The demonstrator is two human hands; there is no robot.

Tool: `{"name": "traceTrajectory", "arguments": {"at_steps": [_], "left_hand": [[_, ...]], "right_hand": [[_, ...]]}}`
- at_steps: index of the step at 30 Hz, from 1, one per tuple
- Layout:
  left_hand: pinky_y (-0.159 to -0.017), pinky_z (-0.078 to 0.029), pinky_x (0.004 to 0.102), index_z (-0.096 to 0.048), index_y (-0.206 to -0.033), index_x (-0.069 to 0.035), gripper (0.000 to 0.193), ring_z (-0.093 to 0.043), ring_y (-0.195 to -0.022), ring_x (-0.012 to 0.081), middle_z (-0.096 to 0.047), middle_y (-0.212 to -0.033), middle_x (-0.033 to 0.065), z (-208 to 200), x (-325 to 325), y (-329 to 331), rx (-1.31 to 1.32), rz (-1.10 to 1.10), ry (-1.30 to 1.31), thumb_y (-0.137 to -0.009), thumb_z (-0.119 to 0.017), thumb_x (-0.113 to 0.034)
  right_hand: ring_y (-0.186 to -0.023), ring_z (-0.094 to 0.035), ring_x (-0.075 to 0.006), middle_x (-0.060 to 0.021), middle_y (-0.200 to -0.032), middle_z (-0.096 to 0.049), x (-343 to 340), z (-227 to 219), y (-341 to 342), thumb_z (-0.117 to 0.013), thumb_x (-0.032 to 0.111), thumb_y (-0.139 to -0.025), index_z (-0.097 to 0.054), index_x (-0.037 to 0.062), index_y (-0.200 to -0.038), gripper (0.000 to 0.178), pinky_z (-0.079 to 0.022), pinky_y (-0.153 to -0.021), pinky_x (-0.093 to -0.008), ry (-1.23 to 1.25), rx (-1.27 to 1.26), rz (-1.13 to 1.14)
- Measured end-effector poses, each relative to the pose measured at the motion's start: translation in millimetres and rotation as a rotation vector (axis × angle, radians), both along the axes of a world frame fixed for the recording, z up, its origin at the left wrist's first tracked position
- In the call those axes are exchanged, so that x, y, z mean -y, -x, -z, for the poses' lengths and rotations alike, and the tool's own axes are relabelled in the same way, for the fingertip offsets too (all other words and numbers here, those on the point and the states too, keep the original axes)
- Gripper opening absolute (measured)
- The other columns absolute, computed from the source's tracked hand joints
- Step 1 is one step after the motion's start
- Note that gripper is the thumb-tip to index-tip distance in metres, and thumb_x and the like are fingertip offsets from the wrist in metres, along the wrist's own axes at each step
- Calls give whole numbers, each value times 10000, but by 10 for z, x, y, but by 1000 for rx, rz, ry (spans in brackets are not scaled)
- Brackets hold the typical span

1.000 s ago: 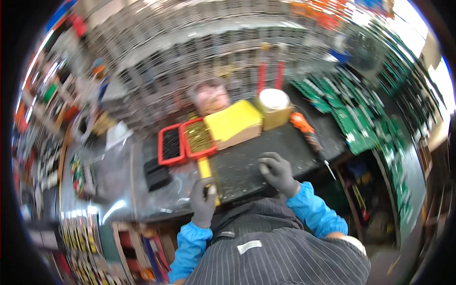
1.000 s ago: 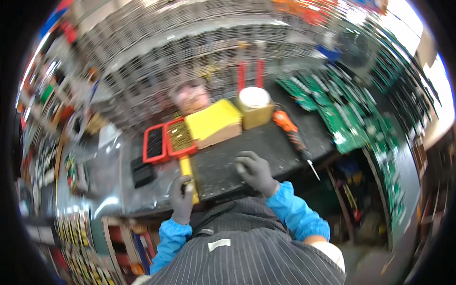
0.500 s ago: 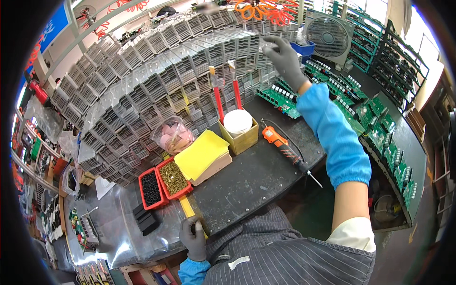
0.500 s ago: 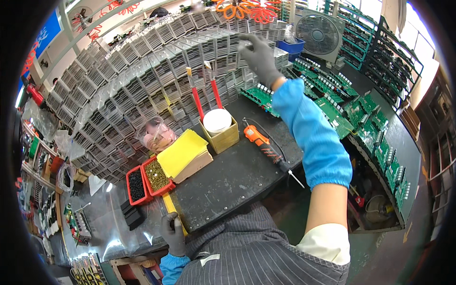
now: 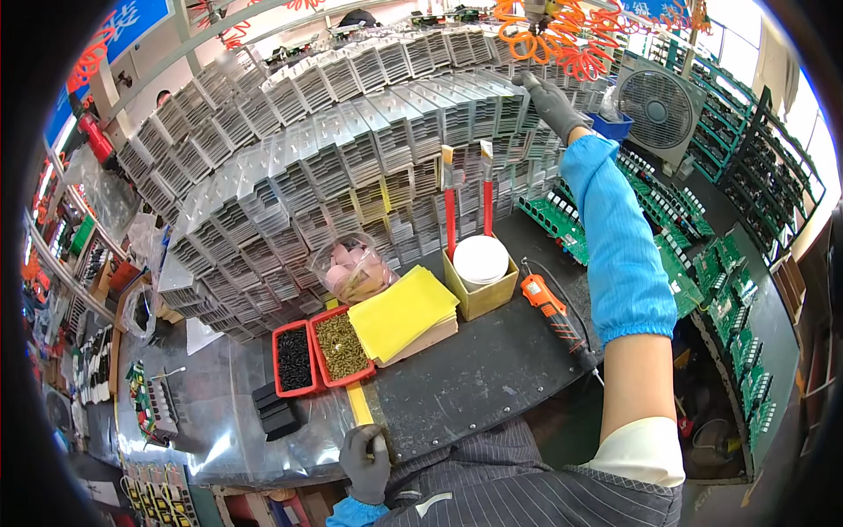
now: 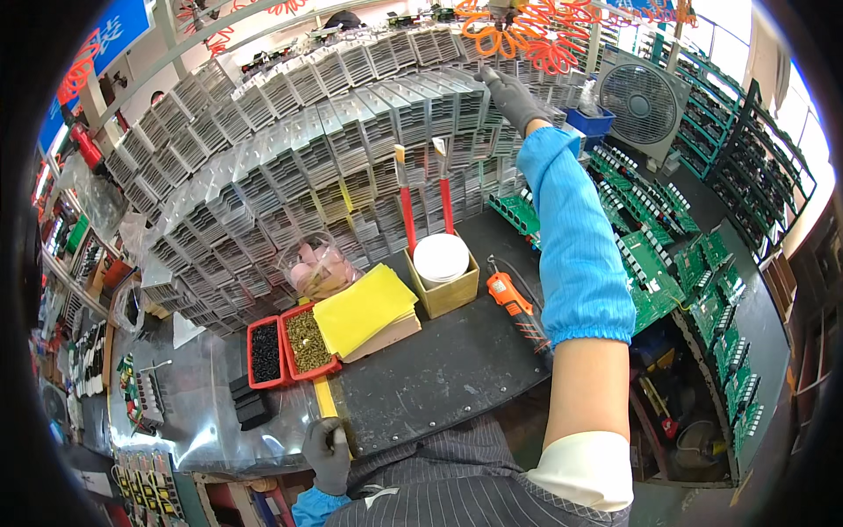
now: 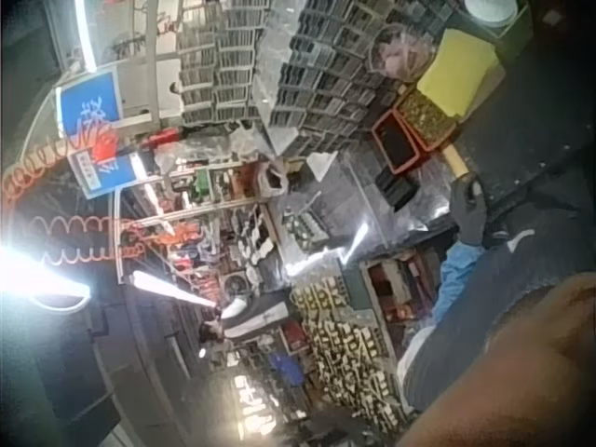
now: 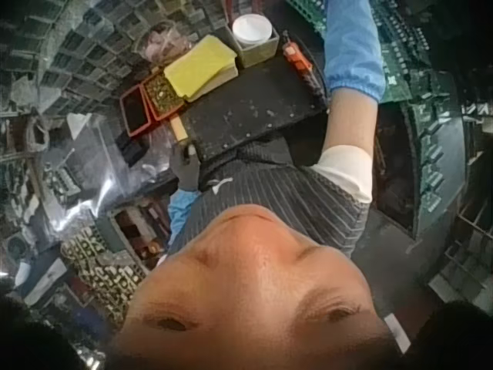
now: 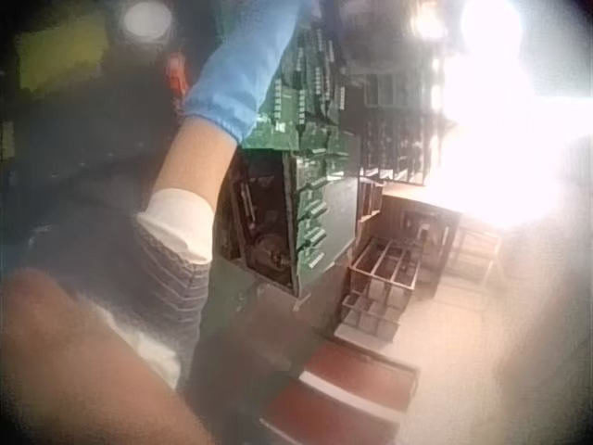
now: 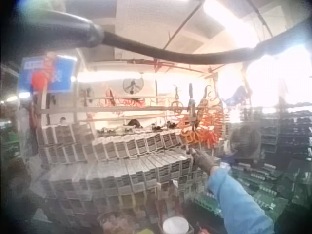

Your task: The person assembles electronic components onto a circuit board by applying thermal paste with a brush, then securing heatsinks and other components with screws using an electric screwdriver.

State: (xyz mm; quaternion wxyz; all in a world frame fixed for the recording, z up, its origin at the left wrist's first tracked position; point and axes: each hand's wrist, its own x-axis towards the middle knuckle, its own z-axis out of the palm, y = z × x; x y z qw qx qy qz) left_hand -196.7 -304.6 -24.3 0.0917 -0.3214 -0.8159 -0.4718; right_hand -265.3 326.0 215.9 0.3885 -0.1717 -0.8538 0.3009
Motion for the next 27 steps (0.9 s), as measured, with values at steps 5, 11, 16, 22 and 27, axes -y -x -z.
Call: {"name": "traceTrajectory", "arguments": {"at_steps": [5, 11, 16, 22, 27], "left_hand": [[-689, -528, 395, -661, -944, -45, 151, -664, -778, 325, -662, -873, 144, -16, 20, 24, -35, -6, 17, -801, -644, 0], [-677, -536, 399, -673, -934, -64, 146, -674, -775, 324, -671, -879, 136, -5, -33, 22, -27, -10, -13, -799, -657, -11], [-677, -549, 394, -678, -938, -70, 140, -682, -794, 328, -675, -891, 135, 12, -10, -5, -34, -15, 14, -802, -675, -33], [-665, -547, 398, -678, -952, -78, 134, -680, -789, 326, -675, -919, 122, 28, -66, 6, -58, 9, -59, -818, -681, -71], [-668, -543, 400, -667, -1007, -78, 163, -674, -784, 322, -667, -918, 112, 27, 28, 75, -11, 31, -103, -847, -677, -105]], "right_hand": [[-1179, -603, -314, -177, -1200, -681, 157, 48, 62, -512, 462, -987, -671, 110, -1228, 455, -434, -1008, -379, -34, -95, 66], [-1179, -614, -314, -205, -1218, -668, -212, 98, 41, -695, 422, -823, -653, 113, -1260, 538, -457, -994, -390, 40, -66, 171], [-1147, -636, -349, -217, -1214, -668, -202, 151, 136, -739, 362, -745, -628, 86, -1286, 618, -485, -976, -405, -61, -60, 278], [-895, -656, -269, -182, -1017, -712, -512, 140, -360, -782, 377, -778, -712, -29, -1096, 520, -499, -823, -402, -211, -365, 411], [-899, -653, -224, -140, -992, -694, -614, 119, -1173, -737, 230, -854, -721, 15, -1099, 326, -517, -815, -349, -458, -401, 551]]}}
